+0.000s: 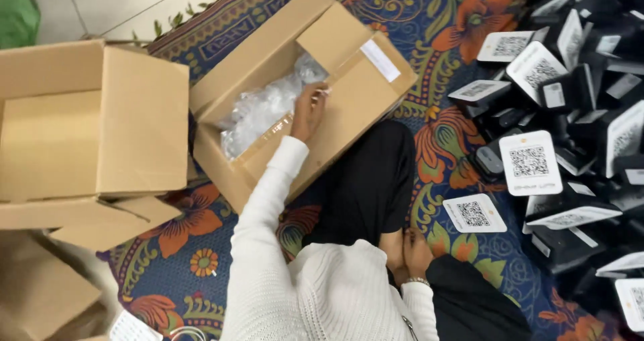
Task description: The person packs QR-coded devices into plastic bags and places them into cardboard boxes while sitting on the floor.
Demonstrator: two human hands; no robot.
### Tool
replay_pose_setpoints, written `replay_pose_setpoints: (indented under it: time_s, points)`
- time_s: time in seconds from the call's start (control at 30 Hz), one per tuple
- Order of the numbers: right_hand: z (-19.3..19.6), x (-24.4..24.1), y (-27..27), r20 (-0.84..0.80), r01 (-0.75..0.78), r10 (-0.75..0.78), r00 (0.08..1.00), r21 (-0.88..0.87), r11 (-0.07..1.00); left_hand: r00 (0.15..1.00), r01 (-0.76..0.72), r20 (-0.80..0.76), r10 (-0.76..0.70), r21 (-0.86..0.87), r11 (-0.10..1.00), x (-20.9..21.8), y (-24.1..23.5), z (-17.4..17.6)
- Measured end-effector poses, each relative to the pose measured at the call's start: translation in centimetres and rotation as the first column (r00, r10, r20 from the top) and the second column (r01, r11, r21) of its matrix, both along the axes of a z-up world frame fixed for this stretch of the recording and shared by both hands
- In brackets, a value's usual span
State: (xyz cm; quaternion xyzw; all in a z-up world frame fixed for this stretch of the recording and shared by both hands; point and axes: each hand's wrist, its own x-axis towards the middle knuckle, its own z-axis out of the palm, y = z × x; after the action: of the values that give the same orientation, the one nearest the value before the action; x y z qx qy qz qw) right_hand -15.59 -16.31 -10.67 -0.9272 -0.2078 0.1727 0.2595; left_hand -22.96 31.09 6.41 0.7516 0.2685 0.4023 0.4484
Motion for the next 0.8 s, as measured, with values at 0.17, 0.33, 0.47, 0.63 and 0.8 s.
replay_pose_setpoints:
  time_s: [0.17,0.33,0.47,0.63,0.8]
  points:
    - [0.1,0.6,0.0,-0.016,0.003,-0.004,1.000,-0.070,0.998,0.828,-0.340,-0.201,0.523,0.562,0.754,-11.1,12.4,-7.1]
    - [0.6,0.9,0.5,-0.053,0.038,-0.043,0.998,-0.090,0.995,0.483,-0.355,-0.668,0.566,0.441,0.824,-14.3,15.0,-8.6]
    - [-0.8,0.9,-0.8,-0.066,0.029,-0.035,0.997,-0.083,0.996,0.578,-0.250,-0.648,0.496,0.438,0.863,-14.0,13.8,-6.0]
    - [-0.2,0.9,-0.5,-0.073,-0.027,0.027,0.997,0.003,1.000,0.743,-0.324,-0.328,0.584,0.588,0.741,-12.9,12.6,1.1]
    - [1.0,0.7,0.6,-0.084,0.025,-0.031,0.996,-0.068,0.997,0.818,-0.526,0.265,0.510,-0.016,0.851,-15.1,24.1,-9.2]
